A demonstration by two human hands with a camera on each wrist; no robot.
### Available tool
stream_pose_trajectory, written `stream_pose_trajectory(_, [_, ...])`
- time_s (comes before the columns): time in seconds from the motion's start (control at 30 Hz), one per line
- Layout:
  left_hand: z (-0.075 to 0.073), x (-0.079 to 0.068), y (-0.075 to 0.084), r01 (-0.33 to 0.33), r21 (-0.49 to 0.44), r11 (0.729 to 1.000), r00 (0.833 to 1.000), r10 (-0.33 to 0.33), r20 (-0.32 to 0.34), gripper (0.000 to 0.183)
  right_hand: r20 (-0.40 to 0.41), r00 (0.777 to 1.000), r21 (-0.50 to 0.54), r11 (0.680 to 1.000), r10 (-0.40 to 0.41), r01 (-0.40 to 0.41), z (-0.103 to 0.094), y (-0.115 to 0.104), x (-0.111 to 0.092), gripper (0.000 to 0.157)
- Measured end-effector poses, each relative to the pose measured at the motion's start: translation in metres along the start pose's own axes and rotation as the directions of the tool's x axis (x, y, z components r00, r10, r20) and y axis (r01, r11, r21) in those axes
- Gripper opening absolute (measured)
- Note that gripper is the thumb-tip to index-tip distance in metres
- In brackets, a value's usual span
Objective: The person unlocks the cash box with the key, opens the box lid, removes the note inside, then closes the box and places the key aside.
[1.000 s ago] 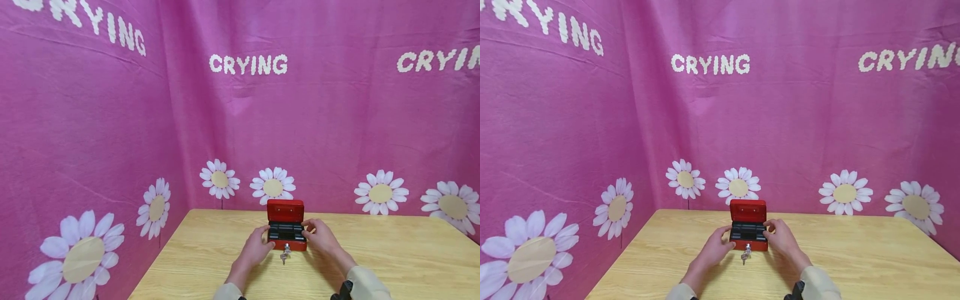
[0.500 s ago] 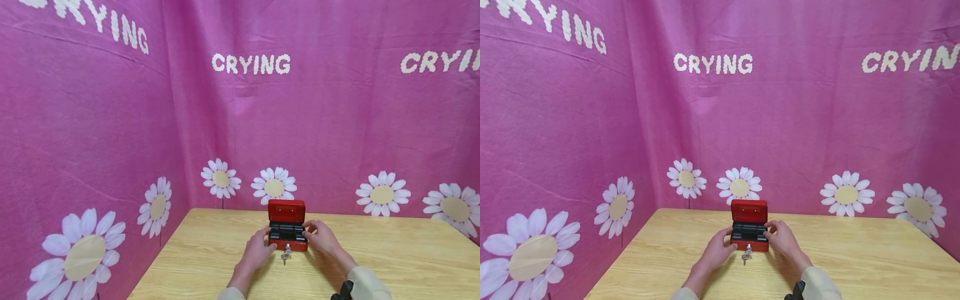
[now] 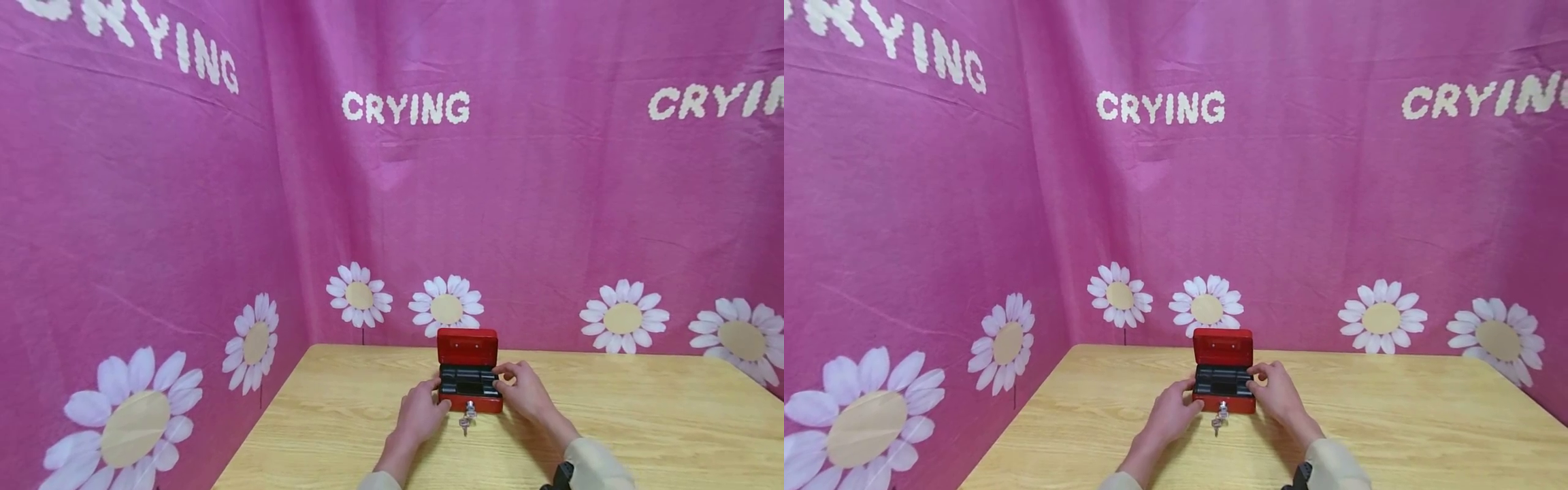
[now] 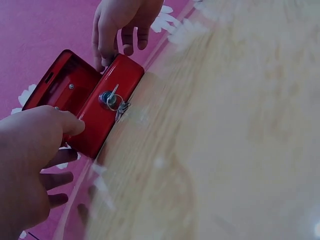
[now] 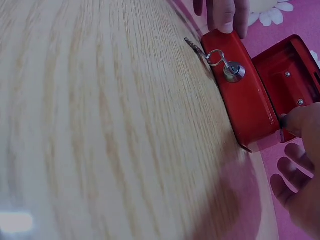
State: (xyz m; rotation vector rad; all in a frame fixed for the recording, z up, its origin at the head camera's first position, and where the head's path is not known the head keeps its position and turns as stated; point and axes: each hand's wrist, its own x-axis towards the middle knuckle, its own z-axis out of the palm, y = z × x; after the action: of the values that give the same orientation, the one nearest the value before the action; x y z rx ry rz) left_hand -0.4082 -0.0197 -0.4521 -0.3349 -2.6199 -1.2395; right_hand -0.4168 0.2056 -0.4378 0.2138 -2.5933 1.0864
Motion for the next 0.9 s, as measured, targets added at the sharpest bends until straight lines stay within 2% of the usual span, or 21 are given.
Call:
stream_pose_trajectory(0.3, [0.001,0.000,-0.002,0.002,0.024,1.000,0.999,-0.001,-0.042,0.038,-0.016,0.999,-0.026,0.999,-0.043,0.043,0.006,0.002,0.003,0.026])
stream_pose_trajectory(0.53, [0.006,-0.001,-0.005,0.022,0.077,0.997,0.998,-0.017,-0.063,0.037,-0.011,0.999,-0.021,0.999,-0.037,0.036,0.008,0.005,0.004,0.026])
stream_pose_trajectory(0.7, [0.007,0.001,-0.006,-0.008,0.004,1.000,0.999,0.009,-0.042,0.035,-0.013,1.000,-0.023,0.999,-0.028,0.027,0.009,0.008,0.006,0.026])
stream_pose_trajectory(0.9, [0.004,0.003,-0.008,0.001,-0.063,0.998,1.000,-0.002,-0.018,0.032,-0.001,1.000,-0.001,1.000,-0.008,0.008,0.014,0.007,0.007,0.027])
